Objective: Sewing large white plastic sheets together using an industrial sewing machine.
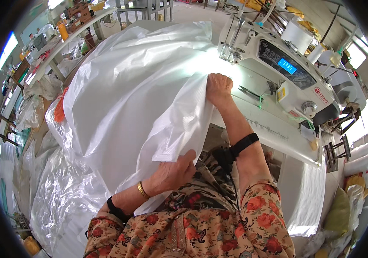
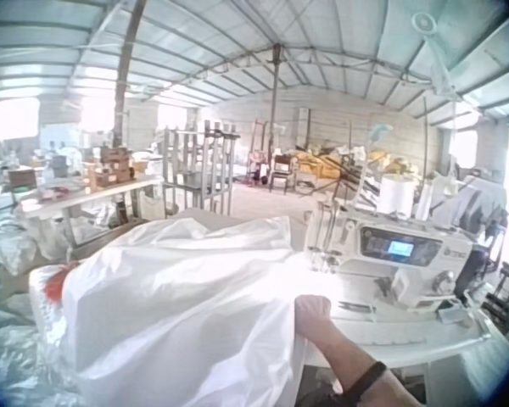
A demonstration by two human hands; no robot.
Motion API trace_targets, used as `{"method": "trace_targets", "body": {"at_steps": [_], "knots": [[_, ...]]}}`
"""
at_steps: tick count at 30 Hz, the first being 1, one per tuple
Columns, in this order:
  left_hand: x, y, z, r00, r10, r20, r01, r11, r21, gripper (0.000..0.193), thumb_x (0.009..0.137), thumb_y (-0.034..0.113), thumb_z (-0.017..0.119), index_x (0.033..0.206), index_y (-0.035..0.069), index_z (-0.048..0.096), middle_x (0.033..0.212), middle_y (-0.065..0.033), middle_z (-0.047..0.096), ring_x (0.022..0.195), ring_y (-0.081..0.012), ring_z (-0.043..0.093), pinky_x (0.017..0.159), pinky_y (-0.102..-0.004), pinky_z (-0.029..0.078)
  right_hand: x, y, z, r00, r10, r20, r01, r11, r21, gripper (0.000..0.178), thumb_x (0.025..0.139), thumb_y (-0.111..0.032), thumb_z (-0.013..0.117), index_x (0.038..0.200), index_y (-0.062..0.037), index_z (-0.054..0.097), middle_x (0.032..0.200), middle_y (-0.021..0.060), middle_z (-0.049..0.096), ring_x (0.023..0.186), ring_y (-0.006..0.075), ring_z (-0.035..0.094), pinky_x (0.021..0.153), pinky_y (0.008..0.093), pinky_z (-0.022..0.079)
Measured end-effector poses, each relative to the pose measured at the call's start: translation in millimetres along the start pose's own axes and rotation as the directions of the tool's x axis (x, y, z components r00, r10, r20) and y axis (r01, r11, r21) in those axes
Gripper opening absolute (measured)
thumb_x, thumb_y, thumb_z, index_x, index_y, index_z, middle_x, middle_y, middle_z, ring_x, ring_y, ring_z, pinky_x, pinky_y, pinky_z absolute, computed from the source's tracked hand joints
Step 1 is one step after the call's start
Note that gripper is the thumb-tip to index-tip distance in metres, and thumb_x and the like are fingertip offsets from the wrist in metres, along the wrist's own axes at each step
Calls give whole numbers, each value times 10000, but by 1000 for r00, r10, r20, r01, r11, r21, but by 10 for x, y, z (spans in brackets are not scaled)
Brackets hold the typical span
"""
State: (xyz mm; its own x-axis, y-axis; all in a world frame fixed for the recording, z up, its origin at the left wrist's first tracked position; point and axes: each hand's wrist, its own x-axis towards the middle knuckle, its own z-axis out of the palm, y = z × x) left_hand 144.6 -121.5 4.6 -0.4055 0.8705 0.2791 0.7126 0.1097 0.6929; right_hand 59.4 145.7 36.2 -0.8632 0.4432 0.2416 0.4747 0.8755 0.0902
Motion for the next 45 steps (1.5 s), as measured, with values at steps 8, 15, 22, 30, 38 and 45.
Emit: {"method": "trace_targets", "body": {"at_steps": [8, 15, 22, 30, 38, 45], "knots": [[232, -74, 56, 978, 129, -167, -136, 990, -32, 175, 847, 121, 525, 929, -28, 566, 788, -227, 590, 744, -413, 570, 706, -473, 468, -54, 74, 104, 993, 96, -73, -90, 993, 78, 93, 737, -69, 608, 802, -18, 651, 788, 178, 673, 795, 332, 680, 611, 416, 524], [536, -73, 4, 994, -110, -17, 110, 994, -26, 259, 881, 164, 539, 979, -65, 607, 800, -243, 630, 755, -375, 635, 681, -428, 490, -94, 46, 150, 990, 10, -143, -11, 1000, -6, 160, 811, -68, 522, 926, -67, 634, 830, 84, 654, 822, 284, 650, 799, 501, 432], [729, -126, 102, 994, -71, -81, 72, 997, 3, 274, 896, 189, 517, 1024, -40, 594, 770, -233, 609, 748, -385, 611, 686, -422, 482, -2, 91, 128, 995, 82, -60, -77, 995, 68, 142, 783, -72, 564, 914, -50, 616, 790, 101, 655, 777, 295, 650, 730, 451, 398], [699, -127, 145, 980, -194, -50, 178, 958, -226, 185, 904, 157, 528, 929, -23, 560, 657, -116, 518, 577, -194, 491, 588, -321, 432, -252, 76, 110, 954, 299, -28, -279, 918, 281, 230, 826, -257, 624, 897, -39, 623, 845, 152, 681, 841, 320, 661, 765, 442, 432], [822, -16, 215, 984, -174, 31, 161, 806, -570, 107, 865, 56, 556, 803, 3, 487, 549, -19, 437, 511, -63, 368, 485, -270, 336, -254, 55, 26, 967, 255, -19, -233, 910, 344, 226, 799, -198, 643, 857, 16, 599, 786, 181, 667, 773, 341, 674, 657, 430, 524], [805, -67, 284, 995, -29, -93, 3, 964, -264, 88, 840, 50, 567, 831, 0, 495, 598, -153, 536, 486, -211, 495, 504, -328, 380, -564, -10, -40, 989, 126, -74, -106, 968, 228, 133, 746, -59, 557, 826, 4, 643, 761, 169, 670, 756, 330, 683, 620, 424, 526]]}}
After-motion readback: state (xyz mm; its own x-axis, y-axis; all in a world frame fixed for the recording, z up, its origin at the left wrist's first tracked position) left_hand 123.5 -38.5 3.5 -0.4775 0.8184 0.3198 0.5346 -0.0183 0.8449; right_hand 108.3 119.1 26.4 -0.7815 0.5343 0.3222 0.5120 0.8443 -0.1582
